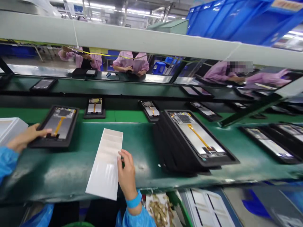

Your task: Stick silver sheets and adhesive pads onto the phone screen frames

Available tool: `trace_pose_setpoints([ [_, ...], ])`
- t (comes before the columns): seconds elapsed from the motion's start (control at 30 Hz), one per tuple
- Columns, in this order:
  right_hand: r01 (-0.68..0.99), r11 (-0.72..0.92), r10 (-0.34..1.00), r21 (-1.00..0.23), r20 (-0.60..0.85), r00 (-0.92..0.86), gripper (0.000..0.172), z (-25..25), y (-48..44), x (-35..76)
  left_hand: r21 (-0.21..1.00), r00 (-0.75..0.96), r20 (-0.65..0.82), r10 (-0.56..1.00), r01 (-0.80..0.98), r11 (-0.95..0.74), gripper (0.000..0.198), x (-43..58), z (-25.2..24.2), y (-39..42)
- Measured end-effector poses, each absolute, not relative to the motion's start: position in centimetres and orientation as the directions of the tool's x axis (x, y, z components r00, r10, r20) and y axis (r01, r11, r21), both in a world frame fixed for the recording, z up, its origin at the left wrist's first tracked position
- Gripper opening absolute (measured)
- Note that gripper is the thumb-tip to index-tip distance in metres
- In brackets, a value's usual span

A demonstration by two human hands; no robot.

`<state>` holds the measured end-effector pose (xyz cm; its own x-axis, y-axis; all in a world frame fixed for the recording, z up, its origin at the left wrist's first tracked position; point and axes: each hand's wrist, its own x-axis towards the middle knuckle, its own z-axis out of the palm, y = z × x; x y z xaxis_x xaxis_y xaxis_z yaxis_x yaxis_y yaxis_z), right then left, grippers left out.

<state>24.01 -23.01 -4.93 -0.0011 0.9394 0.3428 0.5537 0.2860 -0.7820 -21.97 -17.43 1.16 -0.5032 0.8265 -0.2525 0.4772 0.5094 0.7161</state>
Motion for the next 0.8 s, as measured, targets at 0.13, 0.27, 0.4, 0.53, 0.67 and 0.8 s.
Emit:
trace_pose_setpoints([
  [0.13, 0.568, 0.271, 0.957, -0.777, 0.279, -0.075, 0.023, -4.9, -24.7, 24.8, 0.772, -0.349, -0.386, 0.854, 0.386, 0.506, 0.066, -16.2, -2.7, -26.9],
  [0.27, 0.641, 0.299, 0.953, -0.707, 0.252, -0.166, 0.022, -5.9, -24.2, 23.6, 0.662, -0.3, -0.3, 0.906, 0.618, 0.424, 0.059, -14.4, -3.8, -30.9],
  [0.4, 0.777, 0.239, 0.967, -0.583, 0.216, -0.135, 0.019, -7.0, -22.7, 22.2, 0.217, -0.226, -0.165, 0.96, 0.941, 0.258, 0.055, -14.6, -2.9, -32.3],
  [0.53, 0.824, 0.184, 0.975, -0.536, 0.208, -0.082, 0.018, -7.7, -22.0, 21.5, 0.143, -0.01, 0.1, 0.995, 0.99, -0.005, 0.042, -11.3, -2.0, -32.3],
  [0.67, 0.842, 0.161, 0.978, -0.515, 0.196, -0.067, 0.015, -7.9, -21.8, 21.4, 0.284, 0.327, 0.242, 0.913, 0.876, -0.389, 0.032, -5.0, -2.6, -30.3],
  [0.8, 0.86, 0.143, 0.977, -0.49, 0.209, -0.044, 0.021, -7.8, -22.6, 21.1, 0.308, 0.53, 0.213, 0.821, 0.761, -0.571, 0.054, -0.7, -4.7, -28.3],
])
